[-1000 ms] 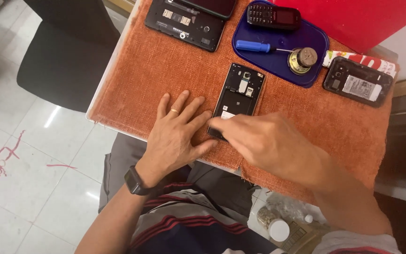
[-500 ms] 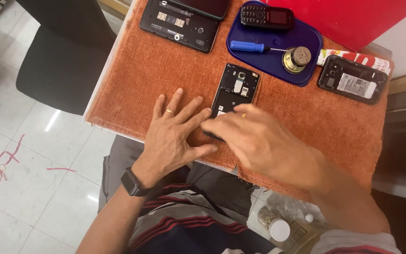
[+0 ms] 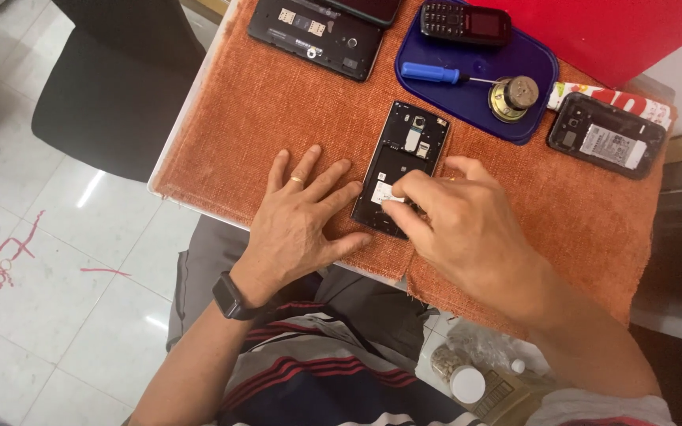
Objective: Scraping adhesive residue from the internal frame of a disassembled smartphone using fingernails and a small tool.
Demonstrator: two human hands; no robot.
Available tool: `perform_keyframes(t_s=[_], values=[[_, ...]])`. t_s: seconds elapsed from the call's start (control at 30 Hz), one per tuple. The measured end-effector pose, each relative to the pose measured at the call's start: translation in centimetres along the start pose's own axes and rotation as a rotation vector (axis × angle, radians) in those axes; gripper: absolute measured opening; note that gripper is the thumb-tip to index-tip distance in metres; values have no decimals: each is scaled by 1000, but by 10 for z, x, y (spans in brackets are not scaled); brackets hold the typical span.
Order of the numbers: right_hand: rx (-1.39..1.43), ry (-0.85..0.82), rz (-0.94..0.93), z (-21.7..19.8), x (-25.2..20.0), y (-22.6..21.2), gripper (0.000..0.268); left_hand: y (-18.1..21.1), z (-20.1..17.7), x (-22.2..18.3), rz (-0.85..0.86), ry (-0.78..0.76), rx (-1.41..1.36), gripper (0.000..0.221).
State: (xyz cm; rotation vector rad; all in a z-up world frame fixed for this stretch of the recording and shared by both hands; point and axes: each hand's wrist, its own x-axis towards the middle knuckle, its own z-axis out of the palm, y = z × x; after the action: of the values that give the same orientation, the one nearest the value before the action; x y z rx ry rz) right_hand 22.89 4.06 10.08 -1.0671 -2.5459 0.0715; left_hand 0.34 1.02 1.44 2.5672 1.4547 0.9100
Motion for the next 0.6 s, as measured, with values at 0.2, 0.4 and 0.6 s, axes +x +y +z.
perform_keyframes(t_s=[0.2, 0.4, 0.6], values=[[259, -193, -38, -13, 2, -12, 29, -1, 1, 0, -8, -15, -11, 62], [283, -208, -56, -28, 16, -17, 27, -2, 1, -4, -20, -15, -54, 63], [0, -152, -99, -18, 7, 4, 18, -5, 4, -6, -29, -82, -40, 69]])
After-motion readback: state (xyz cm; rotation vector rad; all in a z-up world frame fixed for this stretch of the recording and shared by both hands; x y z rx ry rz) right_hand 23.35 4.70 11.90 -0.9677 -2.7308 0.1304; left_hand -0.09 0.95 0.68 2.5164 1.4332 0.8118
